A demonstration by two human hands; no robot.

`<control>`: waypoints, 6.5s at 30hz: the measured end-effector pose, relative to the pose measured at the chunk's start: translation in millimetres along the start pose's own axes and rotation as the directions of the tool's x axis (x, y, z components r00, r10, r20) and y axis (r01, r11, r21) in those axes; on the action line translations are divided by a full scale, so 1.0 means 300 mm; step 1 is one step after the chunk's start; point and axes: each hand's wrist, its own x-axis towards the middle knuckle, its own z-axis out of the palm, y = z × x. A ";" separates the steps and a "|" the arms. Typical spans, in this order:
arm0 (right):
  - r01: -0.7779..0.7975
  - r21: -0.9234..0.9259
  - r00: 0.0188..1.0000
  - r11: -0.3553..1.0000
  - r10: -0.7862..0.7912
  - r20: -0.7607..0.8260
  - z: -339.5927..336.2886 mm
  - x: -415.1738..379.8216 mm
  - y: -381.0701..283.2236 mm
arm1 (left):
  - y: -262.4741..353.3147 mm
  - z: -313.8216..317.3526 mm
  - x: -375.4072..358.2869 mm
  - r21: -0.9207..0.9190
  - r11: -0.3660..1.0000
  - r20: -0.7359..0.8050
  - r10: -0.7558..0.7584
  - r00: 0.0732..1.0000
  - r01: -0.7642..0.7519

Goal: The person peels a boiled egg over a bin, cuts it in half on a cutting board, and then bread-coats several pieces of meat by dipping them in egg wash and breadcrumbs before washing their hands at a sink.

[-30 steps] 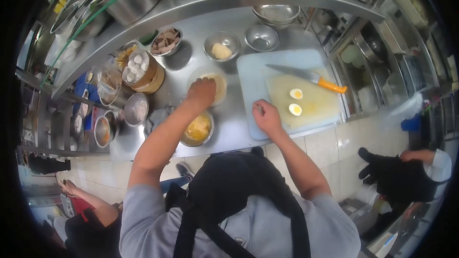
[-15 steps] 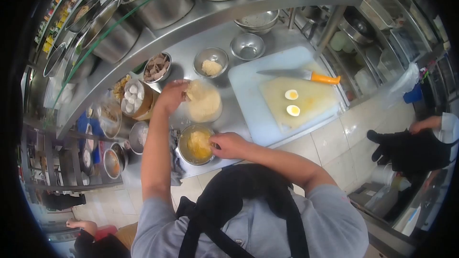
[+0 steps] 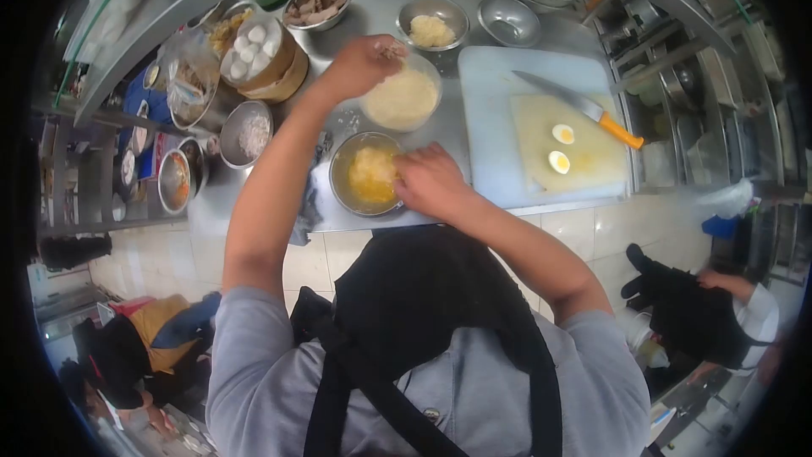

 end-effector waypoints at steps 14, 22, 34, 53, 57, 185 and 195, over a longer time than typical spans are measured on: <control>0.257 -0.321 0.965 0.911 -0.226 0.133 0.067 0.124 -0.119 | -0.067 0.038 -0.145 -0.104 0.992 -0.110 0.060 0.992 -0.072; 0.451 -0.419 0.892 0.788 -0.399 0.211 0.179 0.159 -0.125 | -0.054 0.054 -0.167 -0.078 0.995 -0.107 0.051 0.993 -0.060; 0.397 -0.557 0.900 0.729 -0.191 0.392 0.079 0.145 -0.160 | -0.024 0.048 -0.193 0.002 0.998 -0.127 0.059 0.990 -0.059; -0.302 0.182 0.943 0.936 0.266 0.198 -0.162 0.116 -0.102 | -0.027 0.034 -0.151 -0.001 0.997 -0.091 0.080 0.993 -0.080; -0.257 0.217 0.962 0.942 0.228 0.150 -0.165 0.113 -0.099 | -0.033 0.035 -0.142 0.009 0.996 -0.106 0.092 0.990 -0.092; -0.385 0.326 0.759 0.863 0.497 -0.421 -0.041 -0.271 0.347 | -0.219 0.152 -0.061 0.578 0.816 0.206 -0.136 0.969 -0.008; -0.420 0.369 0.737 0.829 0.549 -0.395 -0.048 -0.279 0.331 | -0.222 0.150 0.030 0.281 0.875 0.132 -0.442 0.887 0.394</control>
